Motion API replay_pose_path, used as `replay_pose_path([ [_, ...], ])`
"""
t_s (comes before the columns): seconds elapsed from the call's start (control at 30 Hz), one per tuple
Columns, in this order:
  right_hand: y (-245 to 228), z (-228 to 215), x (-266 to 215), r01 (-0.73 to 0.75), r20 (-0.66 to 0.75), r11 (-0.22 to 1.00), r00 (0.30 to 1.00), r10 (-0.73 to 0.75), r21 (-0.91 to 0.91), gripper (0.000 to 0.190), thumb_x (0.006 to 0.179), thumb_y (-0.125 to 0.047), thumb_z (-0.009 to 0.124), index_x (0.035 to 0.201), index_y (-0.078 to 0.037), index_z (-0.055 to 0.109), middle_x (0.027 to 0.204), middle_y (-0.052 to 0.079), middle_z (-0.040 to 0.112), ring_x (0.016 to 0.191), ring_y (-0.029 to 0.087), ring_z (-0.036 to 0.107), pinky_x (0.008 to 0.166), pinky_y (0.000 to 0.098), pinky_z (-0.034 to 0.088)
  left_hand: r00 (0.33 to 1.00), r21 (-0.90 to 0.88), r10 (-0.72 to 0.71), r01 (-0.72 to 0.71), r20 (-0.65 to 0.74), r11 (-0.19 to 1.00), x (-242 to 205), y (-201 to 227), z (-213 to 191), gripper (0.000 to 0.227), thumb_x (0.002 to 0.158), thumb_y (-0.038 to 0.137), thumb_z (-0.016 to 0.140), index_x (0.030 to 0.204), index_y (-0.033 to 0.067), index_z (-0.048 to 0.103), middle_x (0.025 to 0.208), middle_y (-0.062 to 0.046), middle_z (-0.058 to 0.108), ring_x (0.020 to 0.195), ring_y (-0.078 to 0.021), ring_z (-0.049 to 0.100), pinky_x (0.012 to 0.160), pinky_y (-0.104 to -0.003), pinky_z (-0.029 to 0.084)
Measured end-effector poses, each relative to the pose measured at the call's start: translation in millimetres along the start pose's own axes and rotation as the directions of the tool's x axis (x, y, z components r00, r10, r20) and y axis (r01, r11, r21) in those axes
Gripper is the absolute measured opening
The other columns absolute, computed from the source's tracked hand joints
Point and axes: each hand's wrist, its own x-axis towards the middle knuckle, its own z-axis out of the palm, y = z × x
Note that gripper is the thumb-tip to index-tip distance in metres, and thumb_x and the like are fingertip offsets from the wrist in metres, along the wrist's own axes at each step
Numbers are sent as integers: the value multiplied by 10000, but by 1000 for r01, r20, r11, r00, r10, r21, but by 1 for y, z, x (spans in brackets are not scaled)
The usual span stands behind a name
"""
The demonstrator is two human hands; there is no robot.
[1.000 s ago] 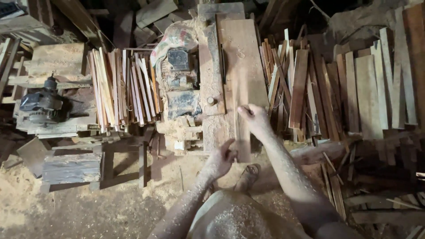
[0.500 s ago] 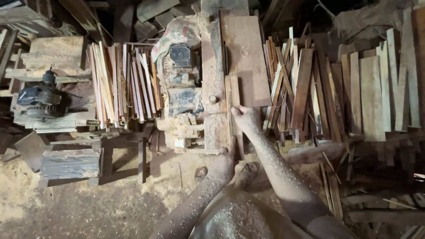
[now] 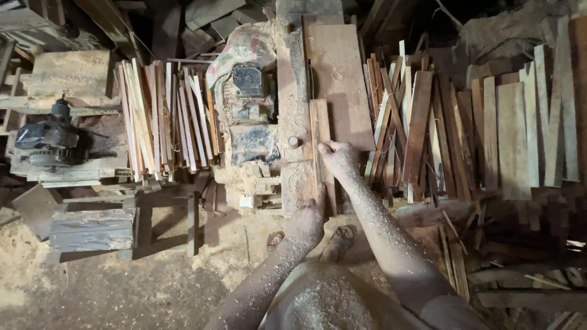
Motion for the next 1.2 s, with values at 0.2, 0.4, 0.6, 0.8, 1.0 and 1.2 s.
replay_pose_path([
  [0.2,-8,3,15,-42,-7,999,999,42,-18,463,872,-559,692,1163,-211,785,1162,100,758,1166,338,679,971,461,569,999,4,48,-48,17,999,13,-1,-14,940,939,244,709,1608,19,89,1166,-224,632,1038,-429,699,863,-498,607],
  [0.4,-12,6,36,-45,-29,998,999,44,-44,484,871,-573,691,1173,-204,777,1119,99,769,1145,329,691,957,456,575,998,-29,56,-56,6,998,27,-6,-34,937,920,210,714,1610,15,111,1155,-221,648,1045,-418,704,867,-493,599],
  [0.6,-12,6,46,-12,-57,1000,998,12,-13,426,859,-562,711,1127,-241,789,1019,54,781,1080,288,713,893,424,592,997,-42,78,-78,-5,996,44,-9,-40,906,926,222,718,1599,22,146,1130,-240,658,1035,-437,711,877,-511,605],
  [0.8,-22,-12,4,-1,9,998,1000,1,-62,473,825,-547,732,1107,-172,797,991,137,780,1066,363,715,892,471,580,999,-43,44,-45,-25,998,71,-17,-35,742,882,302,744,1474,54,372,1013,-166,677,940,-401,741,790,-494,630],
  [1.0,-26,-7,22,-35,-40,998,999,32,-56,433,839,-546,736,1096,-204,798,981,108,783,1041,359,718,849,463,591,998,-12,48,-49,-31,999,87,-22,-51,869,851,96,647,1593,72,195,1048,-202,687,969,-418,739,829,-536,619],
  [1.2,-29,2,43,-33,-51,998,998,30,-46,508,834,-543,765,1115,-120,791,1019,163,781,1071,389,712,902,479,584,994,49,72,-68,-83,996,100,-21,-66,819,846,106,615,1586,90,264,1052,-182,717,987,-391,746,829,-525,626],
])
